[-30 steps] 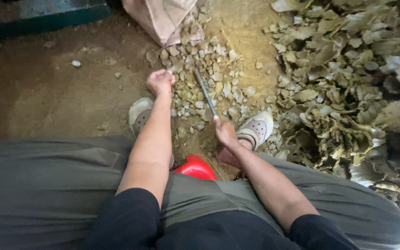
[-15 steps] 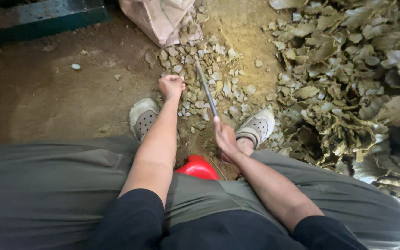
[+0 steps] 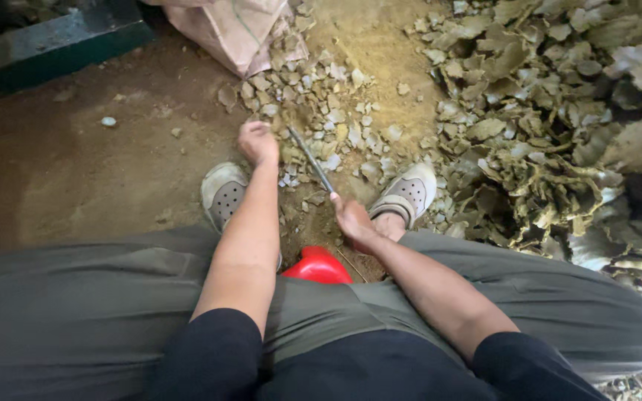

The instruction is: The person sits on a red stool and uses a metal rod to repeatedly strike and crush a pile of brittle, shell-like material on the floor. They occasionally gather the broken pieces by hand and place them into a nearby cloth sack.

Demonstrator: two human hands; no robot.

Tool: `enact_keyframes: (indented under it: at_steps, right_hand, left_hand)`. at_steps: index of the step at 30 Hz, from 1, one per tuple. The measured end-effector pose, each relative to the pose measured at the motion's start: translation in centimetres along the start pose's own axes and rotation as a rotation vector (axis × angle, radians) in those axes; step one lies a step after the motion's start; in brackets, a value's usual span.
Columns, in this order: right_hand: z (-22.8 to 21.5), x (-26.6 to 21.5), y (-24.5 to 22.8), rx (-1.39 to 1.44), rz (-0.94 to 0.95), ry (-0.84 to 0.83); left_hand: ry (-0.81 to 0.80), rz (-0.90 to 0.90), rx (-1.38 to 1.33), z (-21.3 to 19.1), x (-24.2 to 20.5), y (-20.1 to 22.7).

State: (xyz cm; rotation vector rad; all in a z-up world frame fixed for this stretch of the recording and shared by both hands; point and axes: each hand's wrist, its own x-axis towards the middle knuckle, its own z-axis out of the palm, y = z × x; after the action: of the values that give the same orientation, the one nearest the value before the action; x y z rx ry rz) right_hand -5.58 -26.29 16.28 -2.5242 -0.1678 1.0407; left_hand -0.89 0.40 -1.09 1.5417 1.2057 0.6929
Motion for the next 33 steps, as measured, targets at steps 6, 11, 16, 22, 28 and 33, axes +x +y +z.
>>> enact_keyframes:
  at_steps: [6, 11, 16, 22, 28, 33]
  right_hand:
    - [1.3, 1.6, 3.5, 0.072, 0.02, 0.173]
    - [1.6, 2.9, 6.1, 0.083, 0.093, 0.241]
    - [1.6, 2.5, 6.4, 0.16, 0.159, 0.225]
    - [2.2, -0.9, 6.7, 0.256, 0.134, 0.177]
    - [3.9, -0.6, 10.8, 0.649, 0.216, -0.126]
    - [1.1, -0.2, 9.9, 1.172, 0.366, -0.22]
  left_hand:
    - [0.16, 0.127, 0.144, -1.4, -0.4, 1.9]
    - [-0.014, 0.149, 0.215, -1.8, -4.6, 8.8]
    - [-0.295, 0.311, 0.288, -1.4, -9.2, 12.3]
    - [-0.417, 0.503, 0.257, -0.4, -12.7, 13.5]
    - [-0.45, 0.546, 0.285, 0.3, -12.9, 14.3]
    - [-0.759, 0.661, 0.442, 0.8, -14.3, 13.3]
